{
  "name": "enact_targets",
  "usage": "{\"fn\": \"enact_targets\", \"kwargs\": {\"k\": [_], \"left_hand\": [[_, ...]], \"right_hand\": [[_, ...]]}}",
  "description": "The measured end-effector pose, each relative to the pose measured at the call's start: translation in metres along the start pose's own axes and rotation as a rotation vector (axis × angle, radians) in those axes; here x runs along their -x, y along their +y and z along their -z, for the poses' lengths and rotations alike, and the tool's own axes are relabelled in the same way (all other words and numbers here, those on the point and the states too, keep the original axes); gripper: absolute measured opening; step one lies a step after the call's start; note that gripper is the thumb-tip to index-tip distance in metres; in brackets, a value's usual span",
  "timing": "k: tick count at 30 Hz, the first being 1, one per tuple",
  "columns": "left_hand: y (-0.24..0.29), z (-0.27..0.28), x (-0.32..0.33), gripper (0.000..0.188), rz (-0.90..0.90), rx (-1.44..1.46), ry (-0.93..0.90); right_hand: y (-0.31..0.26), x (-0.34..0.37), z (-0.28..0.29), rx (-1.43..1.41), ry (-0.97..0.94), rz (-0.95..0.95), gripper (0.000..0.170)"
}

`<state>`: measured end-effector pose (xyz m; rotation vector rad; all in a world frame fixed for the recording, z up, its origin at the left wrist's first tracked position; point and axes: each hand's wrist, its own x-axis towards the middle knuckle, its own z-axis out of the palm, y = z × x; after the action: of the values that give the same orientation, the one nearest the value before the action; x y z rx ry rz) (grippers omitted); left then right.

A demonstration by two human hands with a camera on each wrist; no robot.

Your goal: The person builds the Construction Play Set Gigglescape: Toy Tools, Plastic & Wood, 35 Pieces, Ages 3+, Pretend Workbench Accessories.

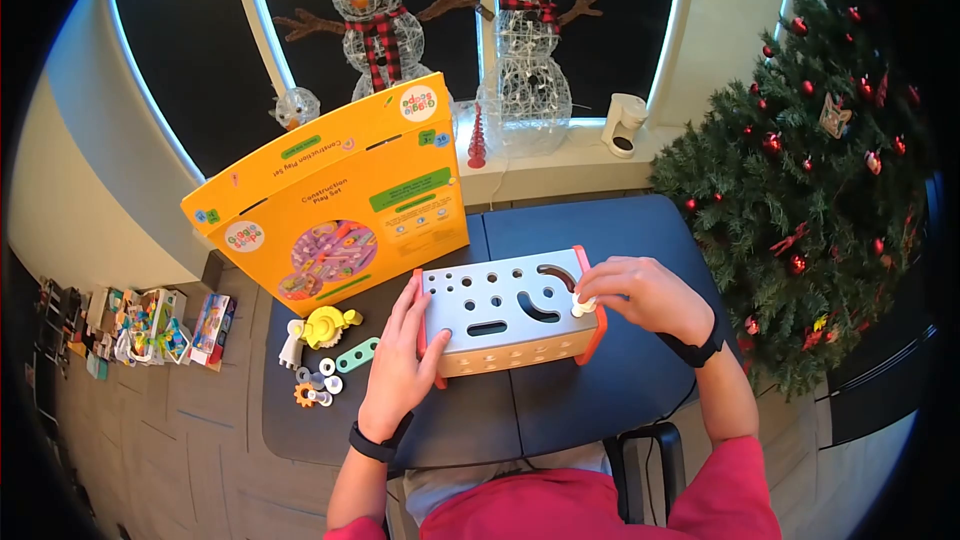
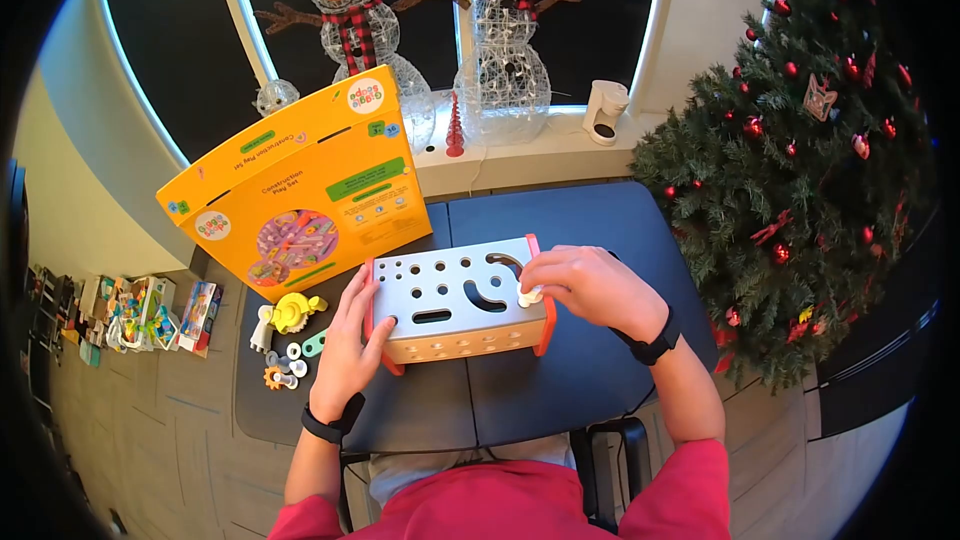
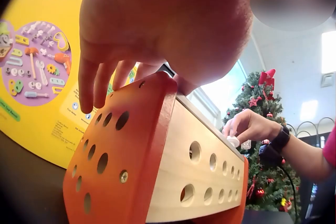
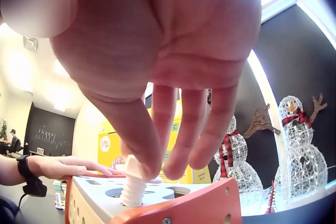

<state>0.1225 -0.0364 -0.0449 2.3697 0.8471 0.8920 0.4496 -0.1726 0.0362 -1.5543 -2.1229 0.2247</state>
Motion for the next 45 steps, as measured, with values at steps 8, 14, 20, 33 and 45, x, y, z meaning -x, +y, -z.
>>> {"fn": "enact_targets", "kwargs": {"k": [8, 14, 20, 33, 45], "left_hand": [[0.003, -0.001, 0.001, 0.045, 0.017, 0.021, -0.012], [0.003, -0.003, 0.002, 0.044, 0.020, 0.029, -0.017], [0.001, -0.005, 0.003, 0.043, 0.013, 0.021, -0.008], [0.002, -0.004, 0.004, 0.041, 0.042, 0.054, -0.015], [-0.004, -0.007, 0.004, 0.043, -0.008, -0.002, 0.012]], "right_hand": [[-0.001, -0.001, -0.003, 0.045, -0.038, 0.026, 0.017], [-0.001, 0.002, -0.007, 0.046, -0.016, 0.040, 0.018], [-0.006, 0.002, -0.008, 0.028, -0.008, -0.002, 0.018], [-0.013, -0.002, -0.020, 0.104, 0.097, -0.150, 0.027], [-0.006, -0.009, -0.026, 0.241, 0.112, -0.144, 0.055]]}}
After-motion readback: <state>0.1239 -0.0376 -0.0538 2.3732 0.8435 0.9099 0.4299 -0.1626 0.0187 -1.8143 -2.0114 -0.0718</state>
